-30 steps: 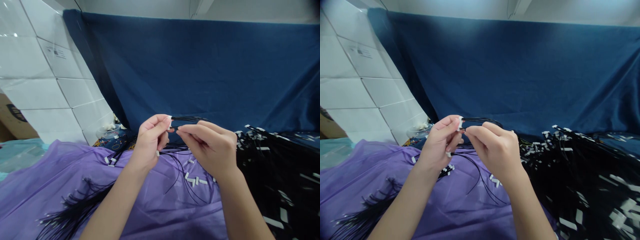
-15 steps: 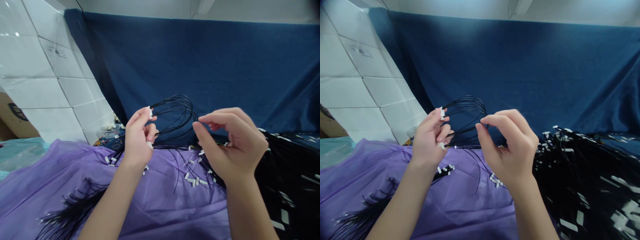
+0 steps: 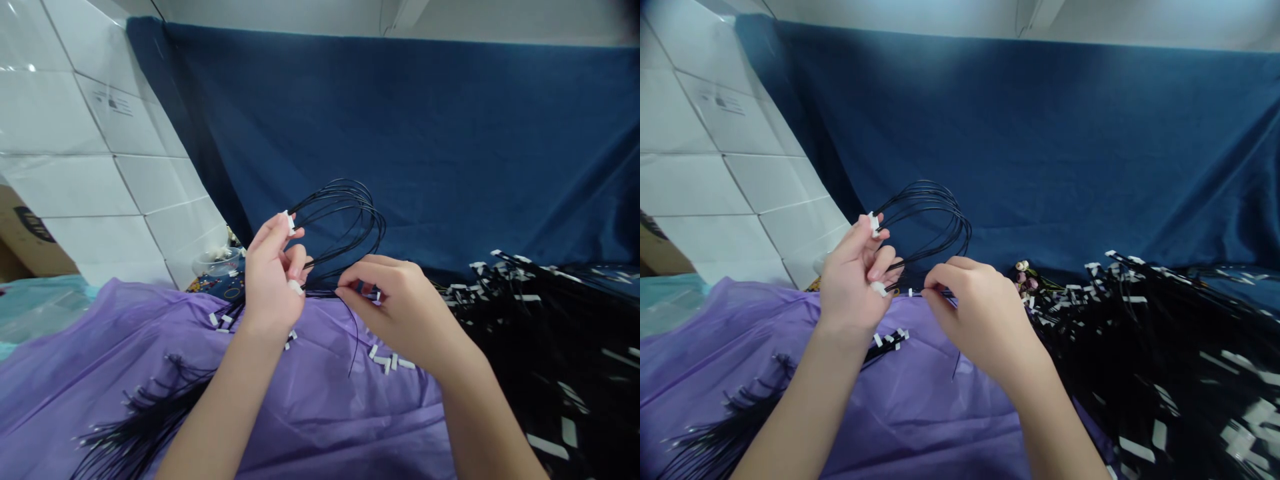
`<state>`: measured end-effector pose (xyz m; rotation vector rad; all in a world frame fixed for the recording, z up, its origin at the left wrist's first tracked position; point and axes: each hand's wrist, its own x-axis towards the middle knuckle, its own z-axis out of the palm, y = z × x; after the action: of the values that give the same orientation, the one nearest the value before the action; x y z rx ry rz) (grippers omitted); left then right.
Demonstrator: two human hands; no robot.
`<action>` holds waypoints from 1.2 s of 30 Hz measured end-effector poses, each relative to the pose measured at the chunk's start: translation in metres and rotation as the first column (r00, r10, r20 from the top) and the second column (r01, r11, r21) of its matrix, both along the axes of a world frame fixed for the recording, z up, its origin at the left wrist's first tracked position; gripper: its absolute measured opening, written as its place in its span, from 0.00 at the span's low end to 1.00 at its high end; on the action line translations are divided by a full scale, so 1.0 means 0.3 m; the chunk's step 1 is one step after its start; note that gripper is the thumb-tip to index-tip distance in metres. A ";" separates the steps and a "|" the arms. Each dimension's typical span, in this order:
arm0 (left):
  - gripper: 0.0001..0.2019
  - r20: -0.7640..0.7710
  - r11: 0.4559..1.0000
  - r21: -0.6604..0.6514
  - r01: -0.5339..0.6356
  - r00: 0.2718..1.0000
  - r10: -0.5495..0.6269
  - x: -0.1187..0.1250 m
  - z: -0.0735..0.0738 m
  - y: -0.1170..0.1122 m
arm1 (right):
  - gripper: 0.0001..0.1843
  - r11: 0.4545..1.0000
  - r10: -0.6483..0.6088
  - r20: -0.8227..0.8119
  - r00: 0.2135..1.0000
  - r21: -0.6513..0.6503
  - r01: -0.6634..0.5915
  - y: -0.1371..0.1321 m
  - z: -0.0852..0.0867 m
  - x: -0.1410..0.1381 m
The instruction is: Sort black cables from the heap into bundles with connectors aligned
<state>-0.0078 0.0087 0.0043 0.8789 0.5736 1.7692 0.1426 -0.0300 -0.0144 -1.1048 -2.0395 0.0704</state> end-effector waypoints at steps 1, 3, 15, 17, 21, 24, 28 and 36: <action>0.11 -0.001 1.000 -0.001 -0.001 1.000 0.001 0.001 0.000 0.000 | 0.07 1.000 0.000 0.009 1.000 -0.008 0.000 0.000 0.000 0.000; 0.11 0.004 1.000 -0.003 -0.001 1.000 0.001 0.002 -0.001 0.000 | 0.07 1.000 -0.006 0.032 0.999 -0.027 0.007 0.002 0.000 -0.002; 0.09 0.024 0.983 0.132 -0.128 0.992 0.126 0.023 -0.023 0.007 | 0.05 0.992 -0.007 0.108 0.994 -0.121 0.020 -0.014 -0.008 -0.014; 0.08 0.031 0.964 0.188 -0.187 0.982 0.185 0.024 -0.026 0.010 | 0.04 0.983 0.054 0.040 0.998 -0.176 -0.046 -0.014 -0.009 -0.013; 0.06 0.012 0.916 0.293 -0.273 0.959 0.282 0.023 -0.035 0.016 | 0.12 0.926 0.239 -0.190 0.952 -0.250 -0.282 -0.009 -0.006 -0.007; 0.06 -0.002 0.882 0.366 -0.297 0.948 0.320 0.025 -0.041 0.014 | 0.16 0.855 0.342 -0.363 0.866 -0.263 -0.448 -0.002 -0.001 0.003; 0.05 -0.005 0.848 0.428 -0.313 0.937 0.349 0.029 -0.047 0.002 | 0.16 0.713 0.422 -0.572 0.704 -0.271 -0.647 0.018 0.002 0.015; 0.04 -0.026 0.857 0.423 -0.293 0.942 0.335 0.029 -0.050 -0.010 | 0.08 0.507 0.392 -0.814 0.429 -0.198 -0.839 0.057 -0.014 0.031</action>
<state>0.0009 0.0058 -0.0106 1.2253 0.4258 2.2058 0.1519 -0.0130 -0.0186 -0.3473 -1.6008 1.4347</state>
